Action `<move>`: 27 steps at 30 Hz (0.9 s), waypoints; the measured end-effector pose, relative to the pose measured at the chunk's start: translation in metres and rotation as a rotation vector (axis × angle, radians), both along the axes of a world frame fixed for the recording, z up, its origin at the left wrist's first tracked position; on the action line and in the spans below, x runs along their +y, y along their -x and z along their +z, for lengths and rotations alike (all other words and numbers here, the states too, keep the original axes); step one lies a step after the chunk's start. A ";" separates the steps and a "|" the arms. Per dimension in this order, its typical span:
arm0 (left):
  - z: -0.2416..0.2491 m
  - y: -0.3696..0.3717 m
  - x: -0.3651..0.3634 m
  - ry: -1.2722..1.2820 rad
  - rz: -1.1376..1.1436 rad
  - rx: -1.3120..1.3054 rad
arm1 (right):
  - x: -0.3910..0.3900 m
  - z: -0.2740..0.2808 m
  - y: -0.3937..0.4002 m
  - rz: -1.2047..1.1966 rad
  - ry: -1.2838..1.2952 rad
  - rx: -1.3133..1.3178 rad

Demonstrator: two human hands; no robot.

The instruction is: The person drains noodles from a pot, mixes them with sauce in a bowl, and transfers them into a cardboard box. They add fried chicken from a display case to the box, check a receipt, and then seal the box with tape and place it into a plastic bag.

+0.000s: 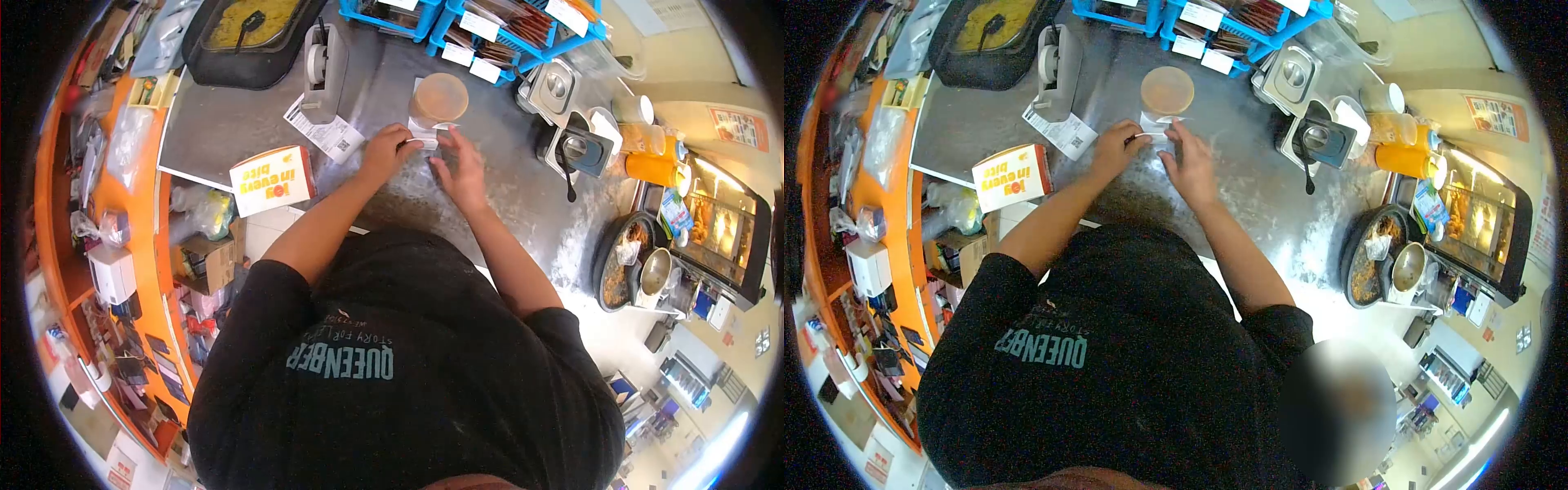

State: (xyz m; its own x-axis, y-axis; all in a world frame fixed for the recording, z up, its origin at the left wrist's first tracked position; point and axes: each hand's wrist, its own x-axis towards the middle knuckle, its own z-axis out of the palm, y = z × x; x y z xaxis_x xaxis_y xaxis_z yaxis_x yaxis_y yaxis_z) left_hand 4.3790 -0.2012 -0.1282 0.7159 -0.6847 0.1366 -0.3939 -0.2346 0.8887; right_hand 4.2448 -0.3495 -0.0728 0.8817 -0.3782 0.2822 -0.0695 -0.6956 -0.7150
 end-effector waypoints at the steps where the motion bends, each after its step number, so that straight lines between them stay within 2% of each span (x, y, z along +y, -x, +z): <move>1: -0.002 -0.003 -0.001 -0.023 -0.003 -0.014 | 0.000 0.003 -0.004 0.007 0.029 -0.006; 8: -0.014 -0.010 0.000 0.066 -0.135 -0.120 | -0.005 -0.008 -0.019 0.071 0.139 -0.024; 13: -0.002 -0.007 0.009 0.040 -0.160 -0.358 | -0.002 -0.017 -0.018 0.072 0.063 -0.006; 17: -0.017 -0.005 0.011 -0.033 -0.143 -0.307 | 0.000 -0.018 -0.015 0.081 0.111 -0.037; 24: -0.030 -0.013 0.009 -0.136 -0.207 -0.352 | 0.000 -0.003 -0.013 0.050 0.094 -0.059; 26: -0.024 -0.013 0.014 -0.150 -0.233 -0.399 | 0.008 0.015 -0.008 0.054 0.100 -0.162; 27: -0.005 -0.011 0.017 -0.163 -0.245 -0.436 | 0.009 0.023 -0.003 0.062 0.093 -0.168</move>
State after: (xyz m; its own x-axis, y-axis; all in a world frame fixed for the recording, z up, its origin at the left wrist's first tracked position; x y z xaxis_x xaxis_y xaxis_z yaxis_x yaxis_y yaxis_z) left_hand 4.3902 -0.1837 -0.1336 0.4323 -0.8623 0.2635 -0.7797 -0.2107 0.5897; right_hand 4.2476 -0.3401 -0.0493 0.8400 -0.2902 0.4584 0.0902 -0.7585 -0.6454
